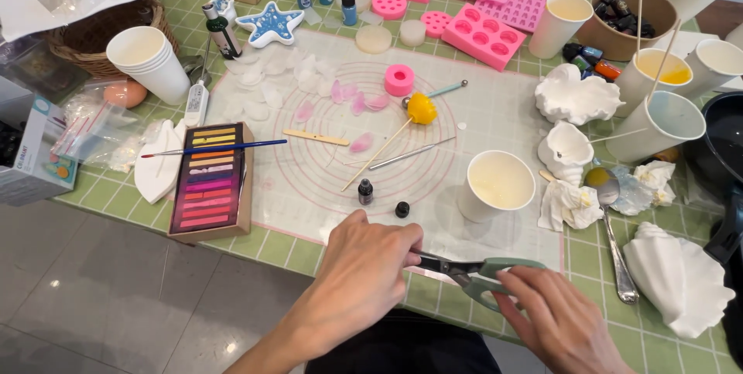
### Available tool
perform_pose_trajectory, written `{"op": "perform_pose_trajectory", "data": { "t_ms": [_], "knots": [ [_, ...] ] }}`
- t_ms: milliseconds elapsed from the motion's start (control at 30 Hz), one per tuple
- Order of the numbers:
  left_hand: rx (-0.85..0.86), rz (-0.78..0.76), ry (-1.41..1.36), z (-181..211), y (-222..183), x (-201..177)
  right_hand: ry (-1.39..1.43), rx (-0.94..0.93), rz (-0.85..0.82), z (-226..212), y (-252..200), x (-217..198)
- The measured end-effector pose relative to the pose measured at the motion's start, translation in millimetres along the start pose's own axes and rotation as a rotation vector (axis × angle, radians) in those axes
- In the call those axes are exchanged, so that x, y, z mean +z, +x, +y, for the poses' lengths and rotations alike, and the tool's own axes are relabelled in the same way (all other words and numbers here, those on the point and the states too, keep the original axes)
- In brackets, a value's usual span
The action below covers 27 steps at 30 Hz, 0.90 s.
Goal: Pouring melted wax into a cup, adding colorants, and stirring to prepare it for candle making.
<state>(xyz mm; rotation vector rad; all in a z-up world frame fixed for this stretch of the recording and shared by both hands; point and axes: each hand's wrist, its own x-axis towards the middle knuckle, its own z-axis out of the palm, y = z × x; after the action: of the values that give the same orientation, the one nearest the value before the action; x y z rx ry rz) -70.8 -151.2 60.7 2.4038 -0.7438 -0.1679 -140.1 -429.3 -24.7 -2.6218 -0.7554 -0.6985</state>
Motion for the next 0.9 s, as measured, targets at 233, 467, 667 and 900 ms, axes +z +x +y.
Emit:
{"op": "perform_pose_trajectory", "data": {
  "t_ms": [233, 467, 667, 900],
  "knots": [
    [-0.044, -0.026, 0.082, -13, -9, -3, -0.006, 0.143, -0.084, 9, -5, 5],
    [-0.334, 0.720, -0.317, -115, 17, 52, 1.019, 0.821, -0.263, 50, -46, 46],
    [-0.301, 0.725, -0.095, -129, 40, 100, 0.974, 1.069, -0.374, 34, -6, 46],
    [-0.343, 0.710, -0.317, -81, 12, 77, 0.429, 0.677, -0.434, -4, 51, 21]
  ]
}}
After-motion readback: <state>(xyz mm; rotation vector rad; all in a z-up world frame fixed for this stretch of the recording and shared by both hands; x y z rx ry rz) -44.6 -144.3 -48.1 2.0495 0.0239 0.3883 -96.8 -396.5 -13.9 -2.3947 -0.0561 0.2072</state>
